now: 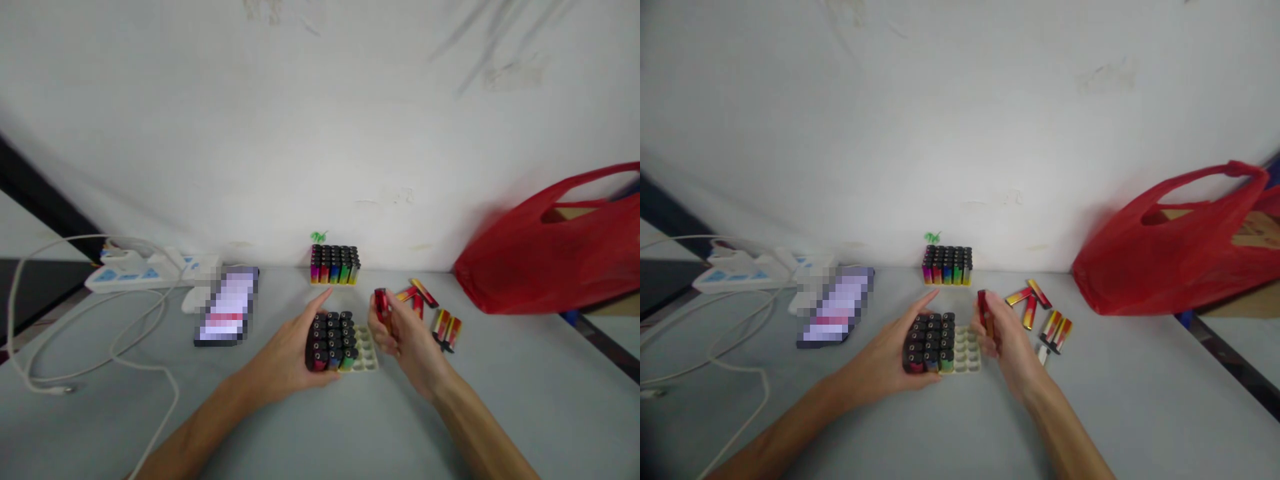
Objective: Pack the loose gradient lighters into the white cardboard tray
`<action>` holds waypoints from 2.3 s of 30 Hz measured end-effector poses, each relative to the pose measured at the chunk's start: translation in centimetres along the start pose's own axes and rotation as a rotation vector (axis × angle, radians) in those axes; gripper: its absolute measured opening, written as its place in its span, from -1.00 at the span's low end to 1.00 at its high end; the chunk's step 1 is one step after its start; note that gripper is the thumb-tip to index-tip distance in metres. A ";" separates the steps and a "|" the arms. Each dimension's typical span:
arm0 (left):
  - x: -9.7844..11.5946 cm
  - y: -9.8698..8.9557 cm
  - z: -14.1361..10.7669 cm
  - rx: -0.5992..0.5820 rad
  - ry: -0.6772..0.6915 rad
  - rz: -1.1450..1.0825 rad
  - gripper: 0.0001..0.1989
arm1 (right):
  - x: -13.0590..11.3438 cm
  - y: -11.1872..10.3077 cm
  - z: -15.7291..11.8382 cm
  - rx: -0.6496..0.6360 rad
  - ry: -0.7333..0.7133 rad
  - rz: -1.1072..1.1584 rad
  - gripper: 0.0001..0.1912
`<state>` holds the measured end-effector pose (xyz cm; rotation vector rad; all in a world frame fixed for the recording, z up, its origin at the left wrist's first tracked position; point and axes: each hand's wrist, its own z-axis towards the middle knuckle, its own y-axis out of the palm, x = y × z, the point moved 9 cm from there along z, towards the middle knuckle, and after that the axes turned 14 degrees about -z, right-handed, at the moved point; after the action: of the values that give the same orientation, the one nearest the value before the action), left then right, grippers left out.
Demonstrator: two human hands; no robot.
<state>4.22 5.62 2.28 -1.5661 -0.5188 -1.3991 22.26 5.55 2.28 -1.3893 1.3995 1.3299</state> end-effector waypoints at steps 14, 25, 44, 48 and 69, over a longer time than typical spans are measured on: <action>-0.2 -0.1 0.0 0.009 0.003 0.030 0.29 | 2.0 1.4 0.1 -0.044 0.088 0.030 -0.31; -0.1 0.0 0.0 0.000 -0.016 0.013 0.31 | 3.2 1.3 -0.1 0.006 0.137 0.044 -0.37; -0.2 0.0 0.1 -0.006 -0.008 0.013 0.30 | 3.0 1.2 -0.1 0.019 0.112 0.045 -0.39; -0.2 0.0 0.1 -0.002 -0.001 0.007 0.31 | 2.5 1.1 0.0 0.037 0.080 0.041 -0.33; -0.5 -0.2 -0.2 0.021 0.040 -0.065 0.43 | -2.3 -1.0 -0.2 0.197 -0.483 -0.724 -0.76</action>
<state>3.80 5.69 1.89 -1.5136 -0.5636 -1.4665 23.60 6.00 4.42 -1.1675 0.5915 0.9200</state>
